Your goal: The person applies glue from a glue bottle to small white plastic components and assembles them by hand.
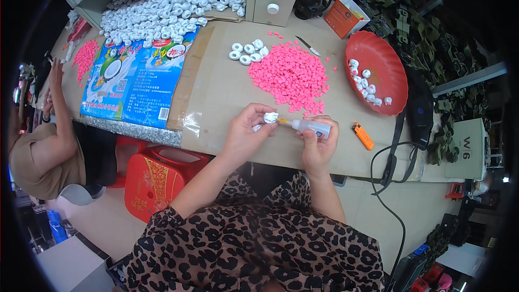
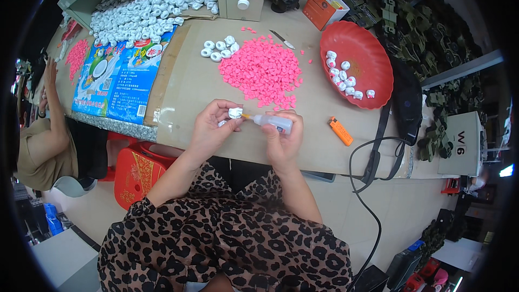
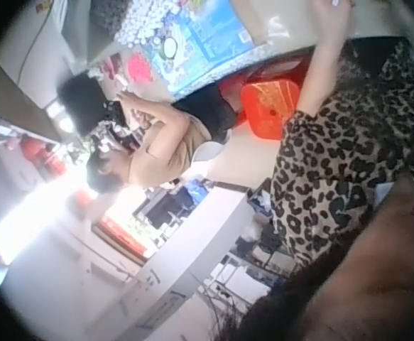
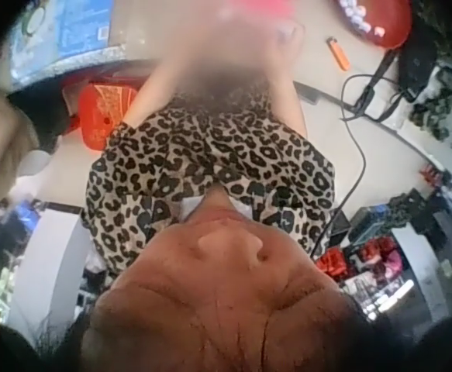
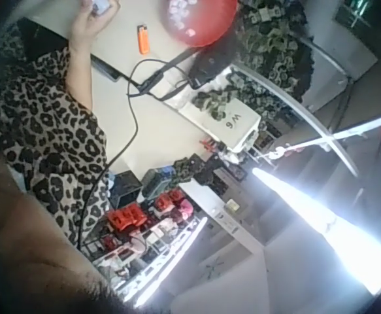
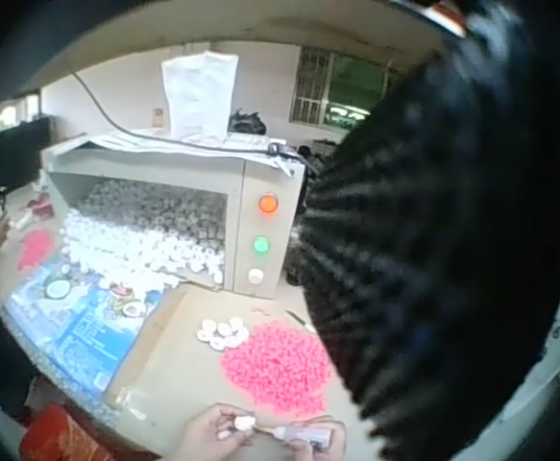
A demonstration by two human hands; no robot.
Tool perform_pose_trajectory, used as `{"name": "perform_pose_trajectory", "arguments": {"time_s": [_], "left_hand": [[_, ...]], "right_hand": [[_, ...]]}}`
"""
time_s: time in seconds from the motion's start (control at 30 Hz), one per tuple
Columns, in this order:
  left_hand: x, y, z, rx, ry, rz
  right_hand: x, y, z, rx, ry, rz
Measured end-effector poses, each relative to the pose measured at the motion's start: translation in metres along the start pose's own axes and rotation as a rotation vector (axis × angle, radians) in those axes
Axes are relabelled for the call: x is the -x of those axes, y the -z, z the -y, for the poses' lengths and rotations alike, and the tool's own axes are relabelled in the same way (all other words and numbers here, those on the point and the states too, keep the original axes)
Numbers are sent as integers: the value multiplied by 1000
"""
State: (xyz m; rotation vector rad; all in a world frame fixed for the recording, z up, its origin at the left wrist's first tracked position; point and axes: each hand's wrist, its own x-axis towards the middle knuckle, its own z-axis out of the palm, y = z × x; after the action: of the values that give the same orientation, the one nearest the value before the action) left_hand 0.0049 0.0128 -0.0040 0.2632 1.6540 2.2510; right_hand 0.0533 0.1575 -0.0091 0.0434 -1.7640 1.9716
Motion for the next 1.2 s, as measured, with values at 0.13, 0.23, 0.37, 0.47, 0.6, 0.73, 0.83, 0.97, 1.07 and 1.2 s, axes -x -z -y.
{"name": "perform_pose_trajectory", "arguments": {"time_s": [0.13,0.23,0.37,0.47,0.6,0.73,0.83,0.97,1.07,1.2], "left_hand": [[-1,0,0,-4,3,16],[-1,1,2,14,-3,19],[-1,1,1,14,-4,35],[0,1,-1,22,17,25],[1,3,-2,13,15,23],[1,2,-1,20,5,33],[1,3,-1,16,7,29],[1,3,0,23,6,32],[1,4,1,30,5,33],[1,5,1,30,2,40]], "right_hand": [[-2,2,1,18,5,-9],[-8,5,1,-211,25,-105],[-19,16,13,-522,-186,-316],[-24,29,23,-366,-257,-230],[-32,47,35,101,-329,-140],[-37,68,36,125,-364,18],[-37,89,26,-185,-367,74],[-42,69,35,-4,-472,8],[-39,52,33,699,-383,20],[-40,37,19,1037,-177,37]]}}
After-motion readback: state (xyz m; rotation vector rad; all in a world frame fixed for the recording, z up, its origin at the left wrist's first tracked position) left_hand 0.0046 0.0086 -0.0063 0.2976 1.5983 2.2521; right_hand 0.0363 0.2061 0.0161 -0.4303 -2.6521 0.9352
